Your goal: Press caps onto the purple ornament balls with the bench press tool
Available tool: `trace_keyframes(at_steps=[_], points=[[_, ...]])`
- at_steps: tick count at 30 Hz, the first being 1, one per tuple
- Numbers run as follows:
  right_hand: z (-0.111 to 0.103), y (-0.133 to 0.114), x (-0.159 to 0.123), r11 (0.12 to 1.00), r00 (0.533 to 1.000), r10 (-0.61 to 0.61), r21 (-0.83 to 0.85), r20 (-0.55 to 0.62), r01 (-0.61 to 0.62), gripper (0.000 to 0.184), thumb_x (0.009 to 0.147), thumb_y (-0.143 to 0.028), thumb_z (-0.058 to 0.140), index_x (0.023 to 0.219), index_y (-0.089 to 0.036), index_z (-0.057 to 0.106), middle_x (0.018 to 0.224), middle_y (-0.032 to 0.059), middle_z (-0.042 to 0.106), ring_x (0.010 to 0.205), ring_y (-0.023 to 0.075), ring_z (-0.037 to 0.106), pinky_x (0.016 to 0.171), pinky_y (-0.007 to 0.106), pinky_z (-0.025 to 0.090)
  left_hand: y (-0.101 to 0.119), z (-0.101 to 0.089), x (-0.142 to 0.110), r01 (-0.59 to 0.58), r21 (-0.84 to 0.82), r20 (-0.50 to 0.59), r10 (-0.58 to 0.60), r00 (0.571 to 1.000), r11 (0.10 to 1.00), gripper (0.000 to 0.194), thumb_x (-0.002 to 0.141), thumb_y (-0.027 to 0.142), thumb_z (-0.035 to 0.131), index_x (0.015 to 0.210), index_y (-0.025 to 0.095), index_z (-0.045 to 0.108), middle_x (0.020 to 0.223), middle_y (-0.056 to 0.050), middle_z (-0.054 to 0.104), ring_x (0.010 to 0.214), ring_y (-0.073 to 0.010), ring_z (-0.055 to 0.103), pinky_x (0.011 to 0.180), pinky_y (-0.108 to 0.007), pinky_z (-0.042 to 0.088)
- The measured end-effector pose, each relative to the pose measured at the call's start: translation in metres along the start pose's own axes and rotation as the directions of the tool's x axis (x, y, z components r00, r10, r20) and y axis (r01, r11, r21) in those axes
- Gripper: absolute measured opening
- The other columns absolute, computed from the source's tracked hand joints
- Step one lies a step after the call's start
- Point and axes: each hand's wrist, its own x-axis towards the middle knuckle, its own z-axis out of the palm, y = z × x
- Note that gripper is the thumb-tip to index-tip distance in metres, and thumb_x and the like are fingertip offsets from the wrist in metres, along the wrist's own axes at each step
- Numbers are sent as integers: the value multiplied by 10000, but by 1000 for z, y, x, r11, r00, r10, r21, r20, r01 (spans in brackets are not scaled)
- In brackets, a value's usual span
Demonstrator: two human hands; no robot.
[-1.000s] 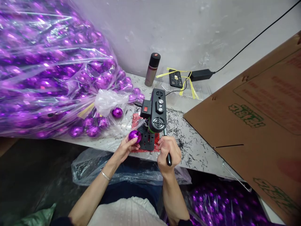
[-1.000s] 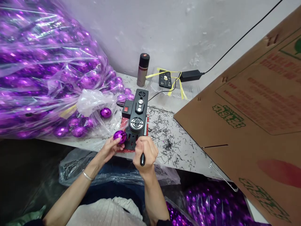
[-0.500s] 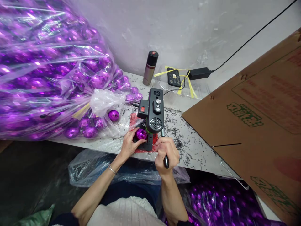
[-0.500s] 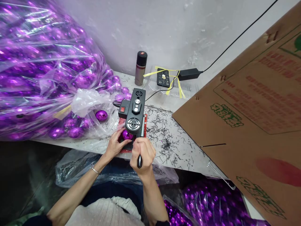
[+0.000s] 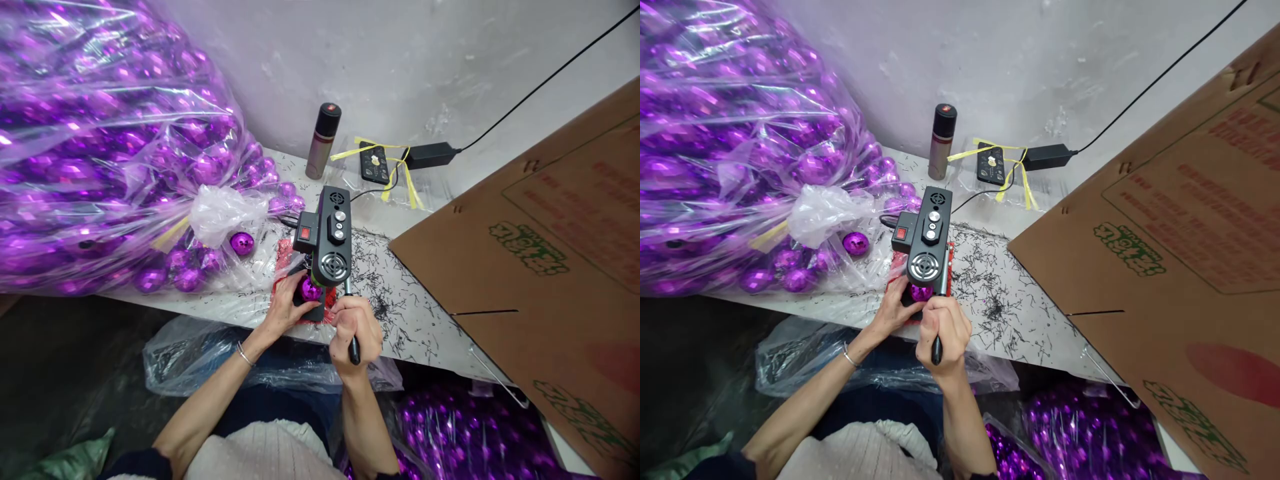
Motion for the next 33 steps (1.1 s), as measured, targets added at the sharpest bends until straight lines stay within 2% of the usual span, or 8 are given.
trace_keyframes(at_steps=[6,13,16,22,33], points=[[2,5,-9,1000,1000,9,-14,-1,-9,272,994,-142,432,750,-206,535,724,11,606,658,123,576,614,274,459,-2,3,-2,36,-25,-29,-37,999,999,580,835,387,807,1341,212,584,1220,-107,719,1140,-287,679,1009,-441,520],[10,22,-26,994,995,-93,-56,-35,91,299,1032,-208,395,763,-212,525,742,-3,613,648,120,578,701,306,503,-4,5,-4,57,-60,-19,-58,998,997,594,839,416,804,1354,215,584,1242,-119,713,1167,-301,670,1024,-462,510],[14,24,-29,994,994,-91,-66,-55,88,314,1042,-224,378,762,-218,520,739,-7,609,631,122,577,699,319,502,-4,4,-4,42,-73,-22,-44,999,996,584,854,418,790,1358,210,580,1237,-120,716,1161,-298,674,1018,-459,514],[16,26,-28,991,990,-112,-83,-85,105,322,1048,-228,372,756,-220,505,721,-14,588,614,118,569,698,322,506,-3,4,-4,40,-59,-28,-41,999,997,580,860,428,782,1357,206,581,1235,-118,717,1158,-294,674,1018,-453,513],[9,15,-14,996,997,-69,-67,-34,67,321,1041,-218,387,738,-219,491,697,-11,570,610,117,546,669,301,478,-6,6,-5,49,-55,-41,-51,998,997,582,842,421,796,1349,216,595,1230,-112,720,1161,-299,674,1025,-464,518]])
